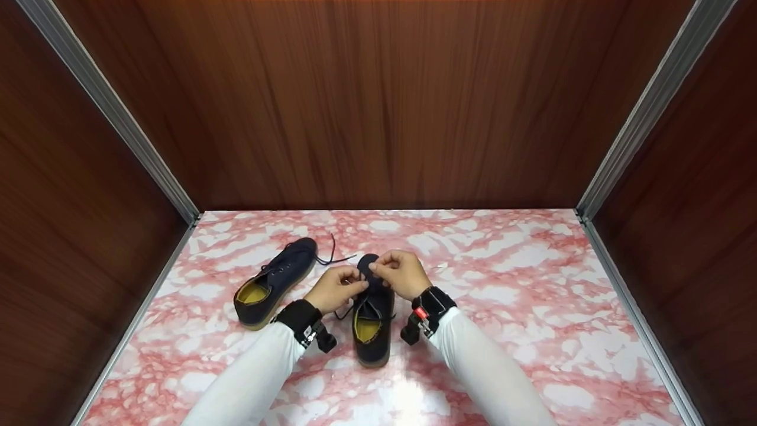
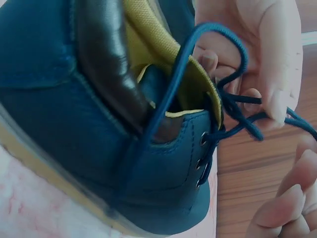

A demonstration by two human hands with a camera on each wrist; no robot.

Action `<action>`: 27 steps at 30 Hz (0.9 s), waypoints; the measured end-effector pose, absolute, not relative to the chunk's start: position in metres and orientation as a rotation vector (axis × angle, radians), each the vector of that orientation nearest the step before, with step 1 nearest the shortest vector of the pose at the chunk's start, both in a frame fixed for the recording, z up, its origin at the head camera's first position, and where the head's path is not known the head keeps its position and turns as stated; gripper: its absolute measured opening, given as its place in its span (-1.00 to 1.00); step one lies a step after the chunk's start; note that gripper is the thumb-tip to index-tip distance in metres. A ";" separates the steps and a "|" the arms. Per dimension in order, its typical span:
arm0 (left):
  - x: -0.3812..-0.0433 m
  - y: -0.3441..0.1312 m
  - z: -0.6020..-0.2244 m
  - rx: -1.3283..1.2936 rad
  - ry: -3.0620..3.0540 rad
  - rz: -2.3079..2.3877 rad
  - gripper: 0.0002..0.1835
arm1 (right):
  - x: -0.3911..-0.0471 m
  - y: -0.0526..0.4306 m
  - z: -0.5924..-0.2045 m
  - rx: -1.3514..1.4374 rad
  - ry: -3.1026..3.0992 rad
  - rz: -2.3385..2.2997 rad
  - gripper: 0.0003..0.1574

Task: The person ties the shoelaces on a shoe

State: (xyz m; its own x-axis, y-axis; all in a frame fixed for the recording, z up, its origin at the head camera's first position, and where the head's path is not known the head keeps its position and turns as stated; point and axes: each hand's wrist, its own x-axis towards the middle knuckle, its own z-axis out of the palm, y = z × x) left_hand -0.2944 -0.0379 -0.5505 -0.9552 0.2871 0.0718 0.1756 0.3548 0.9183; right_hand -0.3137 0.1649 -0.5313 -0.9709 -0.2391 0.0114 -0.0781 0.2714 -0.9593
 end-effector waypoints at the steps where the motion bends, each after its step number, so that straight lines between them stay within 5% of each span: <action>1: -0.294 -0.038 -0.551 0.417 2.475 1.696 -0.84 | -0.312 0.166 -0.532 -0.304 2.406 -1.795 -0.79; 13: -0.295 -0.044 -0.555 0.326 2.330 1.815 -0.90 | -0.282 0.172 -0.555 -0.662 2.527 -1.392 -0.74; 27: -0.295 -0.045 -0.557 0.349 2.363 1.820 -0.88 | -0.282 0.171 -0.553 -0.613 2.493 -1.514 -0.86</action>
State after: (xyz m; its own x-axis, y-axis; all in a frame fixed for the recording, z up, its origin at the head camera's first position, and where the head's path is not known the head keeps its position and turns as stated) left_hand -0.2950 -0.0454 -0.5572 -0.9635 0.2659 0.0312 0.0980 0.2422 0.9653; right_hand -0.2822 0.1708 -0.5534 -0.9029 -0.4234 0.0736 -0.2606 0.4033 -0.8772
